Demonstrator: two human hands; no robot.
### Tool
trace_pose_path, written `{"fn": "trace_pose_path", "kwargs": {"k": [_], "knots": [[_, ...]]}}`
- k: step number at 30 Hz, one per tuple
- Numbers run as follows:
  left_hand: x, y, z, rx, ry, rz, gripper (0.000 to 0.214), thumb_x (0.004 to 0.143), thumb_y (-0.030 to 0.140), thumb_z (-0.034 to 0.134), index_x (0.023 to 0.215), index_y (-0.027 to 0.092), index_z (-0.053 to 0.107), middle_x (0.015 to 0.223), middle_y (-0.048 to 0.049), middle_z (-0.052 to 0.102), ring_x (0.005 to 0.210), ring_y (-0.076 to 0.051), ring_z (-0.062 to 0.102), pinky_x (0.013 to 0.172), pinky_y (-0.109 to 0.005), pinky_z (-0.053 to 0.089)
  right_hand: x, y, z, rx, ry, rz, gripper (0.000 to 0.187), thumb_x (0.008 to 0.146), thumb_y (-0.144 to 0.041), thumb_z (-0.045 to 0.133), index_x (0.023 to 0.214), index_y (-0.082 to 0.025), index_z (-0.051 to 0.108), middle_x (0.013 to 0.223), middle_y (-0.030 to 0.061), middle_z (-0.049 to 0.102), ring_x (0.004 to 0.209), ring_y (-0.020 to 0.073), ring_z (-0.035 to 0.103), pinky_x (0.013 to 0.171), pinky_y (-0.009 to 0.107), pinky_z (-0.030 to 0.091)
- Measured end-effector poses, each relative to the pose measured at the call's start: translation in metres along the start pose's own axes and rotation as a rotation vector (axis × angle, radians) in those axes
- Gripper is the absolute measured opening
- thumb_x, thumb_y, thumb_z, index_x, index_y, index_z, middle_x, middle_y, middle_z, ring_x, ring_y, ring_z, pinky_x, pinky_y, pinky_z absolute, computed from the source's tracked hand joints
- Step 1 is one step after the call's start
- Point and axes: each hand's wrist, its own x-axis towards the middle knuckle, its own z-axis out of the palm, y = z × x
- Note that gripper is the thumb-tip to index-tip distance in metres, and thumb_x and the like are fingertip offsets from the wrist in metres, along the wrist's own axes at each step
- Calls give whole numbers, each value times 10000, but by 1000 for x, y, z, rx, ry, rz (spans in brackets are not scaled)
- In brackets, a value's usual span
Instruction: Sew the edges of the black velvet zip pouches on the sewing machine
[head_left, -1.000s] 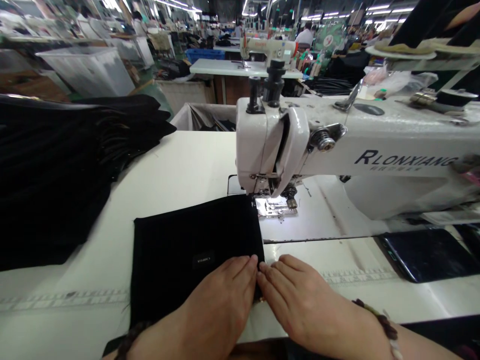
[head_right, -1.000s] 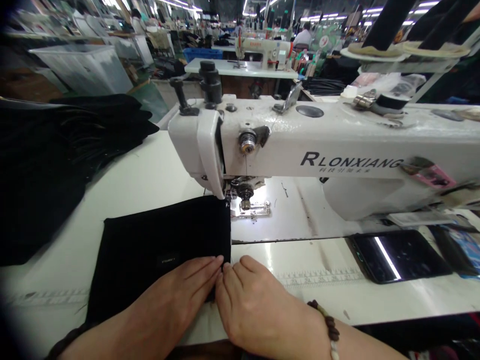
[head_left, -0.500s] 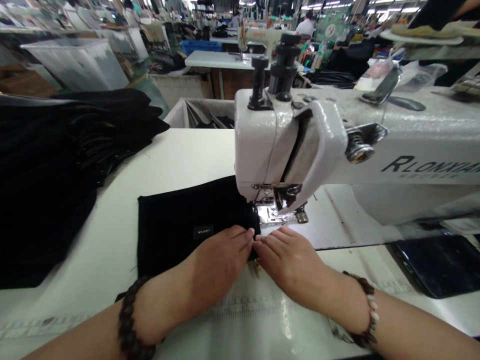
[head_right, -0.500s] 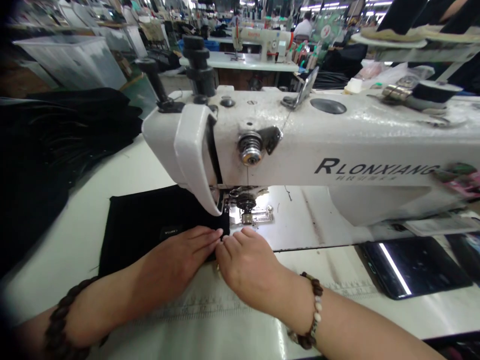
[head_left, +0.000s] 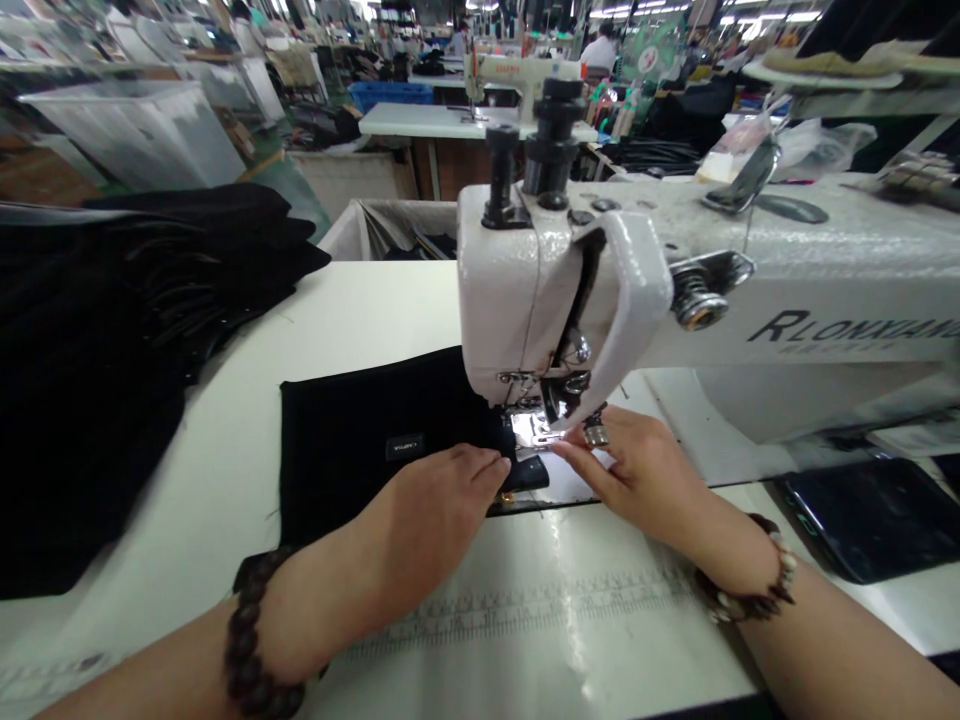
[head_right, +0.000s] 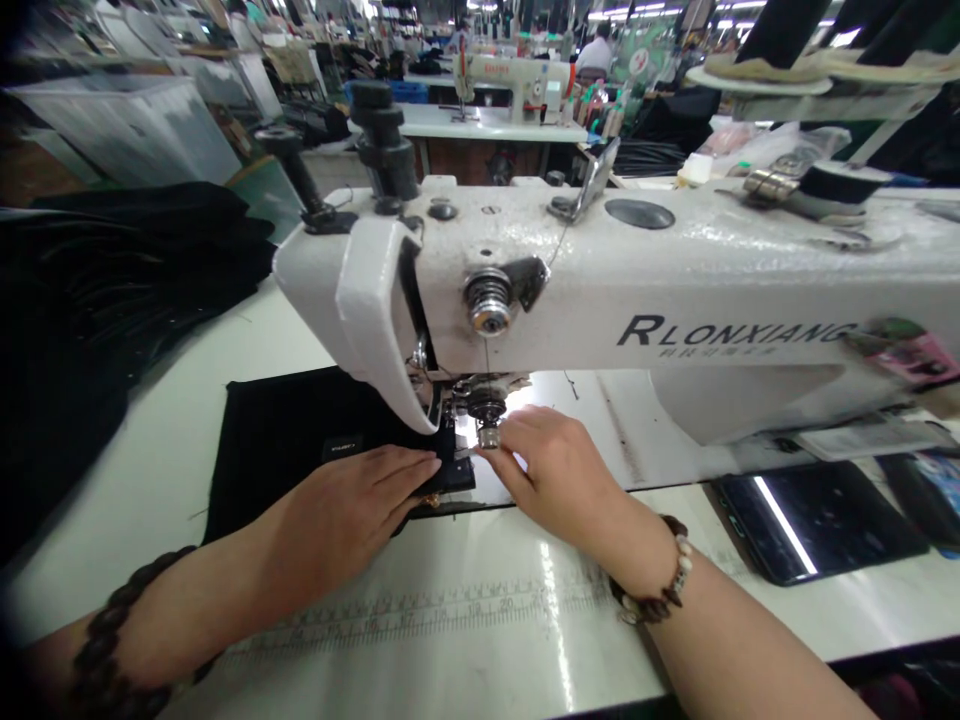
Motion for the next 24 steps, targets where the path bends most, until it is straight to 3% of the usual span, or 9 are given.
{"fn": "trace_pose_path", "kwargs": {"k": [2,5,9,13,15,17,20,22,24], "knots": [[2,-2,-3,-66,14,-6,273,803,59,443,1031,110,585,1028,-70,639,916,-170,598,826,-288,480,1,2,6,-70,-34,26,164,817,-151,477,775,-116,632,698,83,610,660,173,528,577,282,397],[4,-9,-5,-83,8,61,250,806,65,440,951,150,625,1005,-26,654,901,-159,603,809,-277,491,0,2,16,-163,-129,19,257,745,-54,441,875,-145,643,743,76,621,688,181,517,595,292,384],[0,-7,4,1,30,128,314,728,37,504,1020,92,605,1053,-66,640,949,-191,588,853,-298,480,0,-2,25,-165,-146,37,328,720,-53,404,921,-171,634,741,55,618,647,161,493,564,279,352],[-5,0,14,14,95,149,380,697,-2,472,1059,43,579,1107,-117,611,1005,-196,570,901,-291,454,4,-1,24,-101,-151,72,278,724,-71,414,862,-155,640,729,58,617,629,149,497,565,273,351],[-5,-2,14,-71,118,143,363,720,-8,439,1047,50,586,1100,-116,615,1008,-189,573,904,-286,454,6,2,17,-39,-231,95,229,727,-72,427,769,-145,641,689,49,606,592,133,489,555,263,350],[-3,-8,10,-241,111,63,314,778,25,425,1035,74,598,1062,-97,636,980,-177,590,882,-281,470,8,5,4,43,-366,65,213,711,-48,443,665,-150,625,645,25,587,564,114,477,547,248,344],[1,-20,2,-579,47,-179,247,853,120,428,1006,142,620,978,-34,668,879,-144,626,798,-247,508,5,7,-14,145,-510,-46,250,704,-5,437,623,-169,607,596,-9,563,595,108,489,588,236,356],[3,-26,-1,-746,4,-296,227,860,151,442,983,175,631,945,0,673,839,-133,630,764,-236,512,1,3,-19,128,-448,-64,241,740,-26,427,703,-175,612,651,0,578,648,123,504,625,249,370],[3,-29,-3,-823,-8,-337,212,855,164,452,953,186,640,917,12,672,842,-139,623,770,-250,503,-2,-2,-14,34,-279,-83,194,782,-85,427,844,-151,599,772,46,593,704,153,506,640,282,381]]}}
